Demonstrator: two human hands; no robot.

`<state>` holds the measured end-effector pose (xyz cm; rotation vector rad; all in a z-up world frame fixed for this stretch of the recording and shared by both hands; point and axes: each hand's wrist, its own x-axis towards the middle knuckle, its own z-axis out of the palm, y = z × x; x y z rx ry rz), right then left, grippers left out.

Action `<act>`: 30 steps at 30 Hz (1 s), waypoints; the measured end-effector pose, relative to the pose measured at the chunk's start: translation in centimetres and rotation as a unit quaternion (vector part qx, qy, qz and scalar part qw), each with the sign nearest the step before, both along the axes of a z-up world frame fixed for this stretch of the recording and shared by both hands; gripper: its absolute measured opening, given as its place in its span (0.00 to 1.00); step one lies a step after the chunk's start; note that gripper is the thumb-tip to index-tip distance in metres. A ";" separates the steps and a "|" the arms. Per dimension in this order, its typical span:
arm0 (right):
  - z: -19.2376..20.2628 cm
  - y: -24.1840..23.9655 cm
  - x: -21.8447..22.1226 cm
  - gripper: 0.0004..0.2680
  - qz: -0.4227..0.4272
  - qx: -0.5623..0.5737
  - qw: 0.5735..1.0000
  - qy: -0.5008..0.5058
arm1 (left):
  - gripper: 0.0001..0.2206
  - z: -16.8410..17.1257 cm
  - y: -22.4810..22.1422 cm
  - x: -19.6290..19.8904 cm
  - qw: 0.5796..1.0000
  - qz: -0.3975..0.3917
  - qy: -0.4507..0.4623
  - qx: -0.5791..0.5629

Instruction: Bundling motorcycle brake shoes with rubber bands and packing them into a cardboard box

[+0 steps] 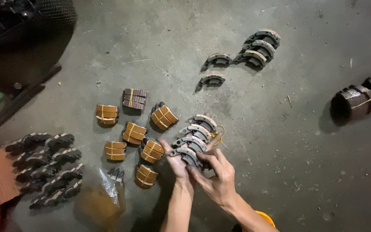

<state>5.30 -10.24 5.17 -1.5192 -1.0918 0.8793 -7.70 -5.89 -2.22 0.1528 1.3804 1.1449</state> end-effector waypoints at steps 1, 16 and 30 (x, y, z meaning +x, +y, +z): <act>-0.1 -0.1 -0.1 0.16 0.000 -0.001 1.000 0.000 | 0.46 0.1 0.0 0.1 1.000 0.000 0.000 -0.001; -7.9 2.2 11.1 0.05 -0.145 -0.060 0.988 -0.008 | 0.54 5.1 3.3 5.0 0.808 0.040 -0.587 -0.021; -20.5 18.9 22.8 0.03 -0.169 0.031 0.922 -0.346 | 0.46 4.9 2.8 4.0 0.817 0.038 -0.575 -0.021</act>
